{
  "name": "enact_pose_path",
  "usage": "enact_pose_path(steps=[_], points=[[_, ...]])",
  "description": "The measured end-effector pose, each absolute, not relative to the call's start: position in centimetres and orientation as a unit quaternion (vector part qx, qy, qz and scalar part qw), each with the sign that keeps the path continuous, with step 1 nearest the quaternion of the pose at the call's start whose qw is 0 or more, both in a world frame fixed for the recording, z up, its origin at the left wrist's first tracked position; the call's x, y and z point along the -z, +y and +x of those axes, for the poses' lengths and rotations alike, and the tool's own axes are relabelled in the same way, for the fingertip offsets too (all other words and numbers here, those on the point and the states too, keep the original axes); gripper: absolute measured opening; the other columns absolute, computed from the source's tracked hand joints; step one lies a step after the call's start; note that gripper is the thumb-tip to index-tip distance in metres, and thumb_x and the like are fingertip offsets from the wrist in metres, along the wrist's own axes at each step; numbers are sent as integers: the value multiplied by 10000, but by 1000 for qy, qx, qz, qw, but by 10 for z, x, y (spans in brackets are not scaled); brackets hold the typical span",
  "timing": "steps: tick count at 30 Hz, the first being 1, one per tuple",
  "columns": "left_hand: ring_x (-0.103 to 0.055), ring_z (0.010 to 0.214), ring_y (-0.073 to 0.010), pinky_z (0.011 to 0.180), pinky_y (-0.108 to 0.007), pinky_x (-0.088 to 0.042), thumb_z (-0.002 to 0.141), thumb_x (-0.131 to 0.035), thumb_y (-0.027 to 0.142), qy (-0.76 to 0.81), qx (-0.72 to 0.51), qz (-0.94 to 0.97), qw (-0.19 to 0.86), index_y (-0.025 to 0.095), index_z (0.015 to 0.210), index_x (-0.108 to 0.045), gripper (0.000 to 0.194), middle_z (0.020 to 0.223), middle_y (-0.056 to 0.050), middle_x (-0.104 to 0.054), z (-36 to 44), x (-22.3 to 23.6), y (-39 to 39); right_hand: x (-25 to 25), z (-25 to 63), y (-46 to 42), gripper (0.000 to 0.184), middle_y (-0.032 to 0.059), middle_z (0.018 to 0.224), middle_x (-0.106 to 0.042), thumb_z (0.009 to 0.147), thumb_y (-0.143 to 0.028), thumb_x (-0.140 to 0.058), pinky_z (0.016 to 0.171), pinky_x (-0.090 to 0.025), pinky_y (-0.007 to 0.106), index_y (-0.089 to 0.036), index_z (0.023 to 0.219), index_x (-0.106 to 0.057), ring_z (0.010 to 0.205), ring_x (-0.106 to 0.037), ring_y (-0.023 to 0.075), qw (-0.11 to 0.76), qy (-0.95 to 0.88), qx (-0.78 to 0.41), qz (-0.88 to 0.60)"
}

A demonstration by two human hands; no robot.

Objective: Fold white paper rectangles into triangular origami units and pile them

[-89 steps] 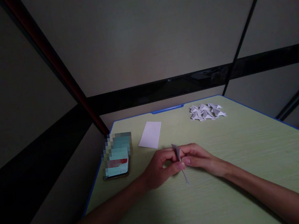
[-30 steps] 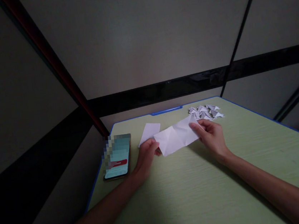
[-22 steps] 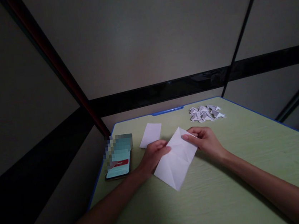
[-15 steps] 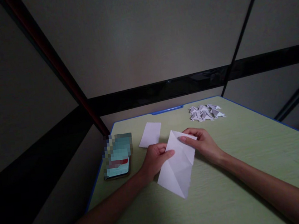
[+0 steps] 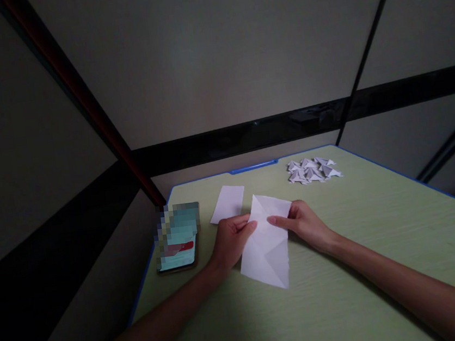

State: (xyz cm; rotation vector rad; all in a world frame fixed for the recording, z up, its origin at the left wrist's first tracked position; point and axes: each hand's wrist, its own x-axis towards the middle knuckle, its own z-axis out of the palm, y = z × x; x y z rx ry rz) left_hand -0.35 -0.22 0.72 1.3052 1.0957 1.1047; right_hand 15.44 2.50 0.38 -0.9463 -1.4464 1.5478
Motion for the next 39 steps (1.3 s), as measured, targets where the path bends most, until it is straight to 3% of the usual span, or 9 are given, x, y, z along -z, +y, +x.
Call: enact_pose_path(steps=[7,15,21,29,35,39], points=[[-397,427,-72,373,-172,-234,657,-547,310,474,-418,573,521,96,597,-610,230,489,5,-512,-7,-10,-3,-8,157,23,186,-9,567,-550,580,-239,-653,461,-337,208,-100,657,-557,500,-472,86,423,-572,-605,-358],[-495,559,-112,486,-196,-344,659,-544,255,415,-406,595,555,112,735,-604,172,611,-8,-564,-5,-11,-5,-4,163,29,129,-13,617,-495,610,-181,-641,463,-331,195,-101,678,-566,525,-472,74,448,-570,-629,-280],[-381,465,-68,409,-175,-234,660,-506,259,479,-360,636,487,97,542,-543,204,491,27,-450,-5,-10,-5,-12,163,28,96,2,694,-496,582,-167,-655,423,-289,173,-102,568,-586,530,-442,53,431,-641,-568,-284],[-432,442,-66,420,-175,-254,591,-593,290,459,-325,550,617,93,635,-603,202,536,8,-544,-9,-11,-1,-11,167,33,17,12,678,-543,571,-137,-650,445,-295,185,-129,586,-652,532,-460,60,437,-639,-559,-297],[-448,449,-69,432,-178,-260,571,-586,232,451,-317,506,663,97,781,-641,256,583,-8,-587,-14,-4,4,-5,177,42,186,15,694,-569,566,-20,-553,458,-314,179,-155,595,-677,551,-483,63,402,-672,-583,-216],[-450,475,-83,448,-187,-267,562,-535,202,416,-325,496,690,90,726,-634,222,559,-7,-563,-11,-8,3,-4,176,42,215,12,694,-570,573,3,-514,452,-319,177,-153,546,-660,540,-493,63,408,-667,-591,-200]])
